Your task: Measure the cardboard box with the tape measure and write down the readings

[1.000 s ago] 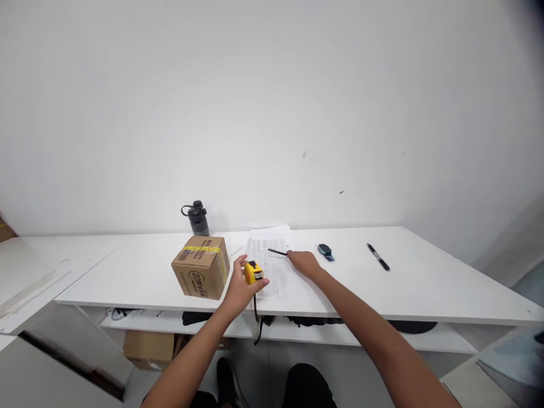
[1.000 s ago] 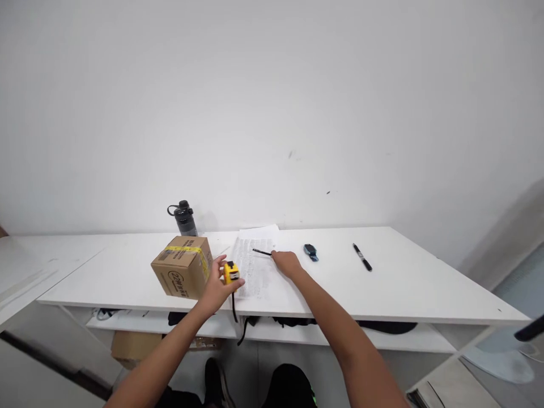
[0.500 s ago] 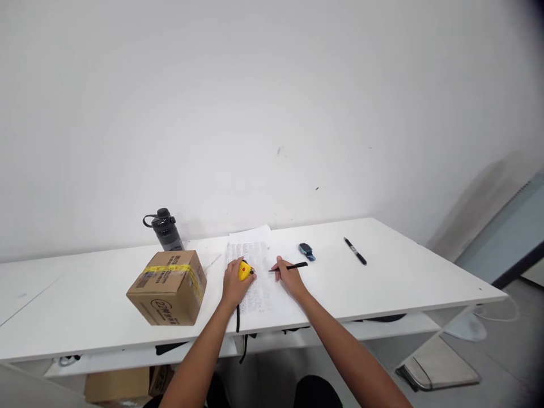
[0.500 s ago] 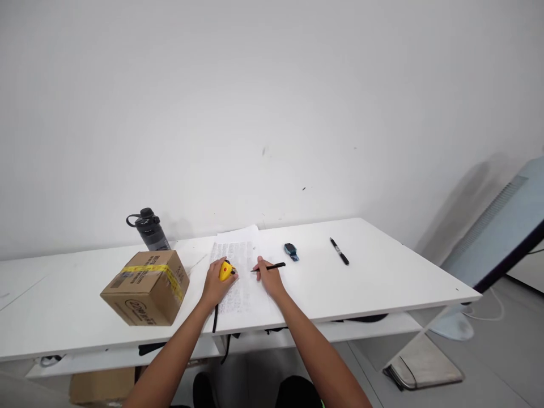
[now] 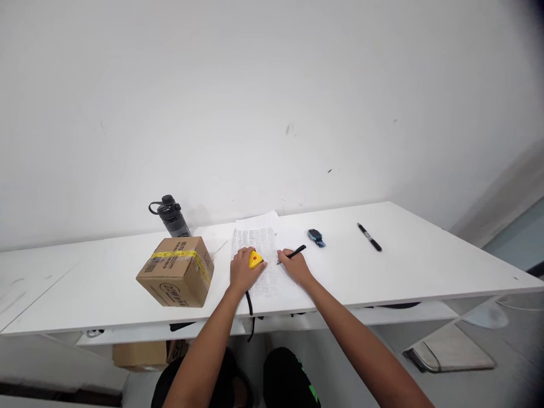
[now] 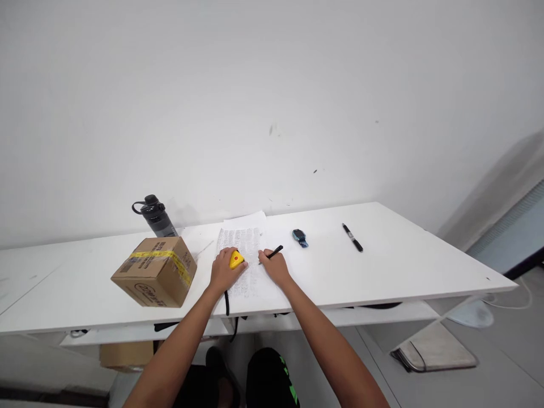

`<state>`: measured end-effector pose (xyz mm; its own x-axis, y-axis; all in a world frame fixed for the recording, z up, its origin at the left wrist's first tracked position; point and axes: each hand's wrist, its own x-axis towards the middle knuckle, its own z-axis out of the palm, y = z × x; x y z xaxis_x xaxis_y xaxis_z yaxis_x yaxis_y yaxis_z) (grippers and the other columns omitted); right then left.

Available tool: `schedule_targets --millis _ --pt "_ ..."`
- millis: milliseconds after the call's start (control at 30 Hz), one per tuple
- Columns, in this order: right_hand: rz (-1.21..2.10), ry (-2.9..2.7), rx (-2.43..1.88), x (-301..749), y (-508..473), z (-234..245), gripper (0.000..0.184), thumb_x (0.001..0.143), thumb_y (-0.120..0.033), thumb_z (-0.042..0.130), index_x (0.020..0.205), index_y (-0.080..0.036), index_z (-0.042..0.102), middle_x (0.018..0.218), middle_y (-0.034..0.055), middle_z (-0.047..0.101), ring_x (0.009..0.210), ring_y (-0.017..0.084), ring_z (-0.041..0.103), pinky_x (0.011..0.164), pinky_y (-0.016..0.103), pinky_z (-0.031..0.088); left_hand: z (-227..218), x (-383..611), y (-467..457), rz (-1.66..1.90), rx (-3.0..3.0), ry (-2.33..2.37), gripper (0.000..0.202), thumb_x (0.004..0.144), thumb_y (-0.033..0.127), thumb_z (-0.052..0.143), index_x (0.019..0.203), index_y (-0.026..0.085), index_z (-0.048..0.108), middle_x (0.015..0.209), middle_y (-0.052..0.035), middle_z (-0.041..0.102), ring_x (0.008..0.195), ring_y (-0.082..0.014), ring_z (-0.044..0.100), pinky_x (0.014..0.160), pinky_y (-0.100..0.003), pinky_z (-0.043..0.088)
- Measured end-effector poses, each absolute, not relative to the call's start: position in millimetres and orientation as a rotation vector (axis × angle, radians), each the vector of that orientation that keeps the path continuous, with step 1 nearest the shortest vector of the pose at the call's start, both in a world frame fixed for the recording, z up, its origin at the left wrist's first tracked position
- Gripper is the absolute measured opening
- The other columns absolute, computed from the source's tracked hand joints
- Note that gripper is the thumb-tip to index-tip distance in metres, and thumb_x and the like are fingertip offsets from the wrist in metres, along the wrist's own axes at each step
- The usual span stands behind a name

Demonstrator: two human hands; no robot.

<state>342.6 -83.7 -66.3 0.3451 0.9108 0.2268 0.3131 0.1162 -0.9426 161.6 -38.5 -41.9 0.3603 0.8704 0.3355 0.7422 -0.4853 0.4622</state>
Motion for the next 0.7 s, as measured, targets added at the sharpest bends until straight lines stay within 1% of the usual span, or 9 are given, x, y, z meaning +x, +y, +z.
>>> schedule_targets --millis 133,367,500,600,700 --pt "0.655 -1.227 -1.430 342.1 -83.6 -66.1 0.035 0.080 -0.046 0.050 0.055 -0.021 0.050 0.058 -0.0006 0.057 0.062 0.017 0.051 0.063 0.028 0.037 -43.1 160.3 -38.9 0.820 2.393 1.435 0.048 0.078 0.049 0.062 0.120 0.028 0.052 0.122 -0.0053 0.053 0.109 -0.0244 0.051 0.092 -0.037 0.038" --pt "0.652 -1.213 -1.449 343.4 -83.5 -66.7 0.034 0.080 -0.043 0.048 0.055 -0.020 0.052 0.061 0.0013 0.061 0.065 0.018 0.054 0.066 0.028 0.039 -45.5 159.5 -37.1 0.847 2.396 1.422 0.050 0.077 0.050 0.062 0.121 0.027 0.051 0.122 -0.0057 0.052 0.110 -0.0243 0.052 0.092 -0.037 0.039" --pt "0.647 -1.212 -1.452 344.8 -82.0 -69.9 0.036 0.081 -0.045 0.048 0.056 -0.020 0.054 0.063 0.0023 0.063 0.067 0.019 0.056 0.067 0.028 0.040 -46.0 159.4 -37.2 0.837 2.403 1.423 0.050 0.078 0.051 0.062 0.120 0.028 0.052 0.123 -0.0055 0.052 0.109 -0.0241 0.052 0.091 -0.036 0.039" --pt "0.622 -1.175 -1.466 345.2 -80.7 -72.4 0.036 0.081 -0.046 0.047 0.056 -0.020 0.051 0.065 0.0030 0.064 0.067 0.018 0.055 0.066 0.028 0.040 -47.2 159.3 -36.2 0.854 2.412 1.413 0.050 0.078 0.051 0.062 0.120 0.027 0.051 0.122 -0.0058 0.052 0.108 -0.0242 0.052 0.090 -0.037 0.039" --pt "0.633 -1.181 -1.470 345.4 -79.9 -73.3 0.035 0.080 -0.044 0.048 0.054 -0.020 0.049 0.062 0.0018 0.062 0.065 0.018 0.055 0.064 0.028 0.039 -48.9 159.1 -34.7 0.862 2.415 1.411 0.050 0.078 0.052 0.061 0.121 0.027 0.051 0.123 -0.0056 0.052 0.107 -0.0241 0.053 0.090 -0.037 0.039"
